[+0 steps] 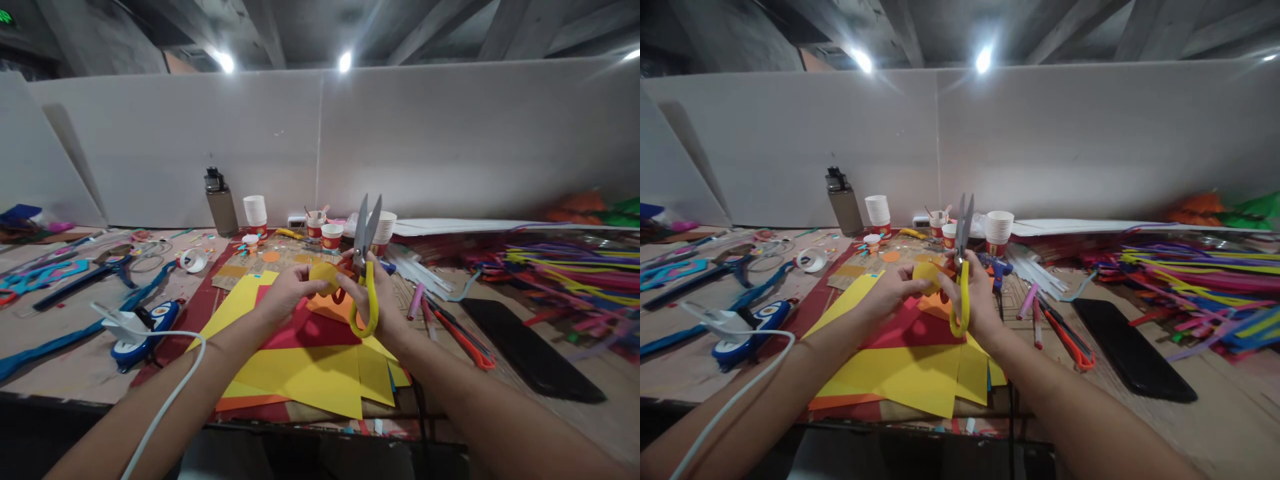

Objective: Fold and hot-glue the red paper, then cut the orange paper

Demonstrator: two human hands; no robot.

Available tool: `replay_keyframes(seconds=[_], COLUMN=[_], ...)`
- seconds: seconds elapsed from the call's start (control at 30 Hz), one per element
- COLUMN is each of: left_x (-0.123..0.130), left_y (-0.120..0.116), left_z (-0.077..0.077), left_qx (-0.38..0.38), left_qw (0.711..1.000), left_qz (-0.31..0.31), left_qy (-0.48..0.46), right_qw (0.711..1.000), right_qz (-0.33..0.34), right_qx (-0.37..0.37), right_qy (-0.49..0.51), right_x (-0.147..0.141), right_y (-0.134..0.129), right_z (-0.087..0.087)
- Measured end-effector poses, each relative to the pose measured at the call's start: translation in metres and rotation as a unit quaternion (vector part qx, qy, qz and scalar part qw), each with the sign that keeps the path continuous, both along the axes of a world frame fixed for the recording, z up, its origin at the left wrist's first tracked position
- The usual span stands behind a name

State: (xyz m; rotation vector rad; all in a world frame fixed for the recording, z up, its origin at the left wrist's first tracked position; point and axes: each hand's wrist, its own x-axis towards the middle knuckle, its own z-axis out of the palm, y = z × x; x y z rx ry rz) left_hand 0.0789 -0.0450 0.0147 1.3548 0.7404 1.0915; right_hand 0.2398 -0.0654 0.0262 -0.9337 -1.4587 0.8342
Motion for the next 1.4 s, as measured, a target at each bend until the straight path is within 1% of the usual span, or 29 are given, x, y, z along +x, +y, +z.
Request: replay_keyframes(seconds=[0.07, 0.1, 0.23, 0.43, 0.6, 0.73, 0.87, 0.97, 1.03, 1.2, 1.4], left_x=[0.006, 0.008, 0.01, 0.007, 0.0, -0.014, -0.026, -0.028, -0.027, -0.026, -0.029], left_y=[-0.003, -0.005, -0.007, -0.002, 0.009, 0.02, 0.025, 0.023, 0.021, 0.021, 0.021], left_z=[-0.005, -0.007, -0.008, -0.007, -0.004, 0.005, 0.017, 0.022, 0.024, 0.024, 0.025], left_qx=[-0.033, -0.04, -0.036, -0.026, -0.052, -0.087, -0.089, -0.098, -0.101, -0.102, -0.104], left_qw=[0.998, 0.997, 0.997, 0.998, 0.994, 0.977, 0.953, 0.938, 0.932, 0.919, 0.904], left_qz=[0.017, 0.023, 0.037, 0.028, 0.075, 0.132, 0.17, 0.193, 0.198, 0.202, 0.215], left_qy=[-0.042, -0.055, -0.057, -0.053, -0.063, -0.141, -0.232, -0.271, -0.287, -0.323, -0.356], right_qw=[1.0, 1.0, 1.0, 1.0, 0.999, 0.994, 0.982, 0.968, 0.962, 0.954, 0.944], right_qz=[-0.027, -0.031, -0.009, 0.018, 0.032, 0.058, 0.1, 0.088, 0.087, 0.101, 0.112], right_qx=[0.003, 0.006, -0.002, -0.019, -0.012, 0.027, -0.011, 0.007, 0.02, 0.0, 0.003], right_qy=[0.002, 0.004, 0.009, -0.004, -0.027, -0.086, -0.158, -0.234, -0.259, -0.283, -0.309], right_x=[-0.001, -0.001, -0.003, -0.004, -0.002, 0.002, 0.004, 0.004, 0.004, 0.004, 0.003], right_y=[-0.001, -0.001, -0.002, 0.004, 0.007, 0.005, 0.002, -0.001, -0.003, -0.007, -0.007], right_z=[0.001, 0.002, -0.001, -0.007, -0.009, -0.005, 0.001, 0.005, 0.007, 0.009, 0.007])
